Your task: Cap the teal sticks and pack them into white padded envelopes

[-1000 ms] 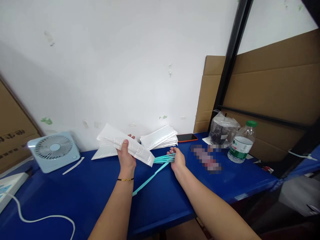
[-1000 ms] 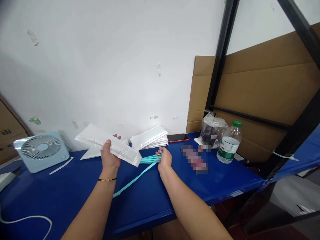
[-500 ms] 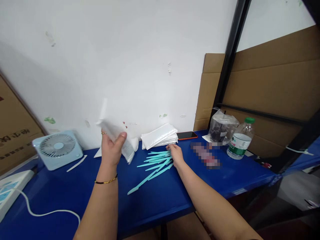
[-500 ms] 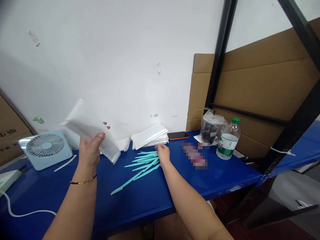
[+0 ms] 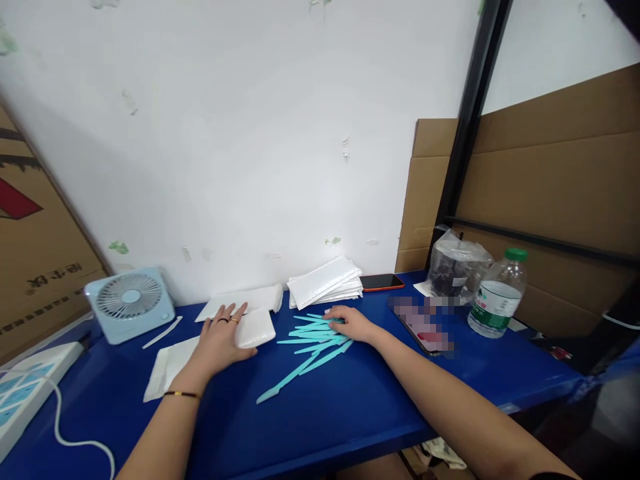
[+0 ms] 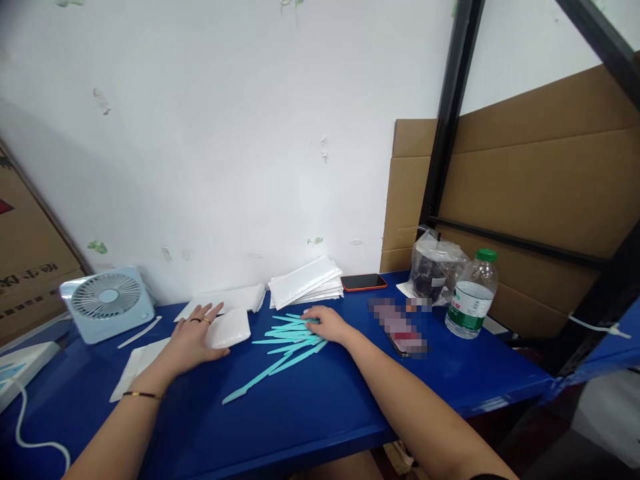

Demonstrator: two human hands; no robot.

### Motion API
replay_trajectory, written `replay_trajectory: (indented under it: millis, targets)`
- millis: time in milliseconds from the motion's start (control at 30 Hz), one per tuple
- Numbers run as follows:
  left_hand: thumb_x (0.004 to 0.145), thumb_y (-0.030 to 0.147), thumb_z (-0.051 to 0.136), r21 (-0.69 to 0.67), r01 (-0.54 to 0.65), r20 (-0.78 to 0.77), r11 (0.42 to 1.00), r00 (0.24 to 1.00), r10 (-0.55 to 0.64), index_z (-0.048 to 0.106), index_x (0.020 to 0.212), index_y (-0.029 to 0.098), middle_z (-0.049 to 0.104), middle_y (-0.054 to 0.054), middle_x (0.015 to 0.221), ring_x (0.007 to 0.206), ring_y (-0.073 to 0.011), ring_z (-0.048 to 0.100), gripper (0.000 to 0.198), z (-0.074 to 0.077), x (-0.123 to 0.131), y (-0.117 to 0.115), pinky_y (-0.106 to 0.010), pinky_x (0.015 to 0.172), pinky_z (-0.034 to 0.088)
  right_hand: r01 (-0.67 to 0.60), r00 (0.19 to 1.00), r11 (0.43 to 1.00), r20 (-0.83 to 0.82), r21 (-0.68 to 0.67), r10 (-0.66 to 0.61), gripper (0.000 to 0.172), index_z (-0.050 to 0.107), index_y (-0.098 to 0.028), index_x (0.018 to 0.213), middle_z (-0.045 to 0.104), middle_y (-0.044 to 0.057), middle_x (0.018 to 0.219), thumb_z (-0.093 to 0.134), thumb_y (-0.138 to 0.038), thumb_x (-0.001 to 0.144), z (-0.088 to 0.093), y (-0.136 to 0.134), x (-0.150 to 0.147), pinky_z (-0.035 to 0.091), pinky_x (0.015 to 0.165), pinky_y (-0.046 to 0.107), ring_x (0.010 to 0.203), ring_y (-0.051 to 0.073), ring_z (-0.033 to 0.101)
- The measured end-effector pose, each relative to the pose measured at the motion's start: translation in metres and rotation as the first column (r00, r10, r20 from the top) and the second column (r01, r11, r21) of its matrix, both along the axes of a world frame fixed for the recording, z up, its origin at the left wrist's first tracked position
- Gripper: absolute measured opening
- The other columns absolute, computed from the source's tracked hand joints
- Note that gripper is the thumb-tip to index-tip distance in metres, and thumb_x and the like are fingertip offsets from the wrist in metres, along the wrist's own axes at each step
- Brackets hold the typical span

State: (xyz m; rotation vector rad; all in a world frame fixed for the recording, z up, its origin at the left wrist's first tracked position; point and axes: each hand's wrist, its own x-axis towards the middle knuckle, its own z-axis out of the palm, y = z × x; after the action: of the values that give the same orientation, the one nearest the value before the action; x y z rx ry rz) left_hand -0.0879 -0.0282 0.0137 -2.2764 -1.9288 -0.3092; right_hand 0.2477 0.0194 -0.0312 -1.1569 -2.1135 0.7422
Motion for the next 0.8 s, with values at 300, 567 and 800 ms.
replay_trajectory:
  millis: [300, 567, 800]
  targets:
    - [0.077, 0.070, 0.032, -0.250, 0.322, 0.139, 0.913, 0.945, -0.295, 0.007, 0.143, 0.026, 0.003, -0.007, 0.150, 0.136, -0.0306, 0.001, 0.082, -0.033, 0.102, -0.054, -0.050, 0.108, 0.011, -0.145, 0.988, 0.989, -0.058, -0.001, 0.145, 0.037, 0.063, -0.022, 0.112, 0.063, 0.006, 0.112, 0.049, -0.040, 0.083, 0.005, -0.010, 0.015, 0.043, 0.089, 0.034, 0.103, 0.021, 0.057]
    - [0.078, 0.068, 0.033, -0.228, 0.424, 0.201, 0.876, 0.901, -0.384, 0.021, 0.141, 0.027, 0.036, -0.007, 0.141, 0.127, -0.0285, 0.032, 0.076, -0.016, 0.137, -0.047, -0.043, 0.102, 0.027, 0.019, 0.995, 1.000, 0.093, 0.024, -0.021, 0.029, 0.069, -0.020, 0.092, 0.065, 0.005, 0.088, 0.061, -0.039, 0.072, 0.013, 0.004, 0.055, 0.044, 0.068, 0.028, 0.074, 0.017, 0.057]
    - [0.082, 0.040, 0.043, -0.165, 0.333, 0.296, 0.928, 0.915, -0.275, 0.063, 0.100, 0.022, 0.063, -0.005, 0.097, 0.088, -0.0193, 0.057, 0.032, -0.006, 0.140, 0.006, -0.028, 0.076, 0.042, -0.082, 0.977, 0.994, 0.190, -0.069, 0.093, 0.027, 0.070, -0.021, 0.083, 0.058, 0.002, 0.085, 0.069, -0.040, 0.064, 0.018, -0.004, 0.052, 0.041, 0.059, 0.022, 0.067, 0.012, 0.051]
